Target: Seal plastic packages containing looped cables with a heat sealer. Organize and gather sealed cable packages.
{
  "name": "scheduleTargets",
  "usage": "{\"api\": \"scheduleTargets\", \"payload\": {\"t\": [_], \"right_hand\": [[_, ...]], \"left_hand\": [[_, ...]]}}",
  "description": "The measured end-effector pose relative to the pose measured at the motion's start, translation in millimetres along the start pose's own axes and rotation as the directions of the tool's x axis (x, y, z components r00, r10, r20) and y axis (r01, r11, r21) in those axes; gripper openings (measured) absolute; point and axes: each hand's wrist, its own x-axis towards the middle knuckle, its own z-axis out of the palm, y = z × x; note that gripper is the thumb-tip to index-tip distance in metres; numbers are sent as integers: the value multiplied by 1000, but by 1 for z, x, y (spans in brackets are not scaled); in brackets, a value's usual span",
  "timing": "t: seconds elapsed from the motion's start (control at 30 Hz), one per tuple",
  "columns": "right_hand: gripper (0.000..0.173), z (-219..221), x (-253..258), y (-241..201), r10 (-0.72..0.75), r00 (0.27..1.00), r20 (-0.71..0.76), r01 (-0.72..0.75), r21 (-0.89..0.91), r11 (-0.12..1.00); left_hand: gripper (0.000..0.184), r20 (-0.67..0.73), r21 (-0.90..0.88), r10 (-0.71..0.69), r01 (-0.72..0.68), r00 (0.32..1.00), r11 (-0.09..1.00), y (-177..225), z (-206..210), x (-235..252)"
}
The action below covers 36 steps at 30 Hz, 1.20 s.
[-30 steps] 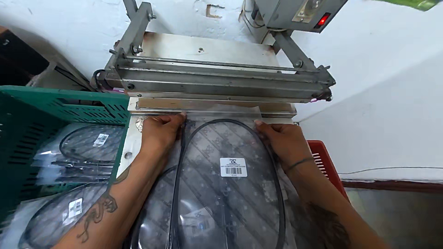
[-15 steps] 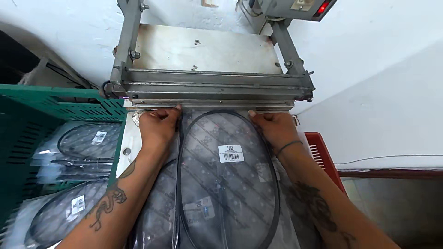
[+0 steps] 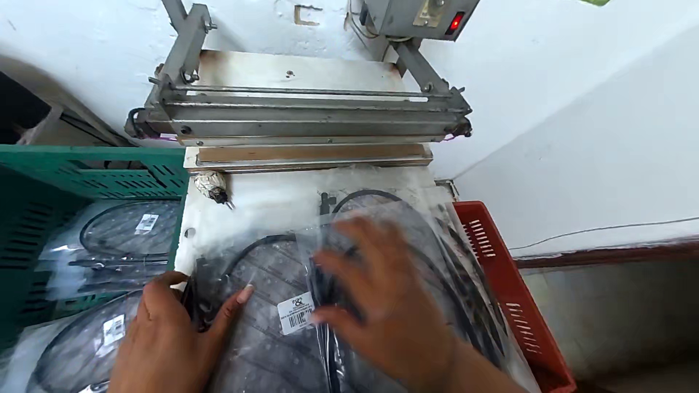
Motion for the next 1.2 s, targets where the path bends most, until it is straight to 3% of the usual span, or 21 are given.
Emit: {"api": "scheduleTargets", "payload": {"t": [0.07,0.13,0.27,0.33,0.4,0.43,0.47,0.53,0.57,0.63,0.83,0.9,0.97,1.03,1.1,1.2], "right_hand": [[26,18,0,-12,-107,984,146,103,37,994],[22,20,-8,-8,-99,978,185,92,50,995],[30,10,-41,10,-50,993,108,39,99,994],[47,6,-48,9,53,999,1,-52,268,962],[61,0,-39,-4,249,968,-45,-188,531,826],[60,-3,-32,-12,350,937,-13,-258,651,714],[49,-6,-23,-18,449,893,18,-315,736,598],[20,-10,-5,-18,621,780,84,-427,796,429],[15,-12,1,-14,665,738,111,-464,799,382],[14,-20,7,-4,660,744,106,-482,769,420],[12,-25,27,38,573,818,52,-487,593,641],[15,-19,28,59,481,875,-44,-431,381,818],[20,-21,32,75,423,903,-77,-405,179,897],[23,-22,41,89,400,914,-62,-393,98,914],[25,-15,51,101,471,882,-22,-463,142,875],[26,-6,63,109,620,784,23,-613,180,769]], "left_hand": [[81,-2,-16,13,-13,1000,1000,-5,5,0],[67,-12,-33,53,-54,999,998,-14,4,2],[51,-95,-174,65,-81,993,981,-28,-13,-2],[51,-177,-458,104,-175,979,871,-30,-19,-1],[51,-90,-789,117,-143,989,598,-19,-29,7],[52,-34,-855,131,-96,991,509,-11,-29,14],[48,14,-888,127,-46,992,458,-2,-27,24],[22,87,-913,30,68,996,403,20,-19,48],[25,141,-910,-27,140,990,391,30,-16,59],[40,231,-898,-73,241,970,368,44,-10,76],[38,386,-886,-80,394,919,245,55,3,96],[34,380,-876,-86,388,921,287,56,4,99],[28,322,-850,-106,337,941,404,61,8,106],[23,225,-807,-87,236,970,540,65,15,123],[25,161,-775,-103,191,982,603,72,28,145],[25,210,-820,-197,282,958,498,78,47,169]]}}
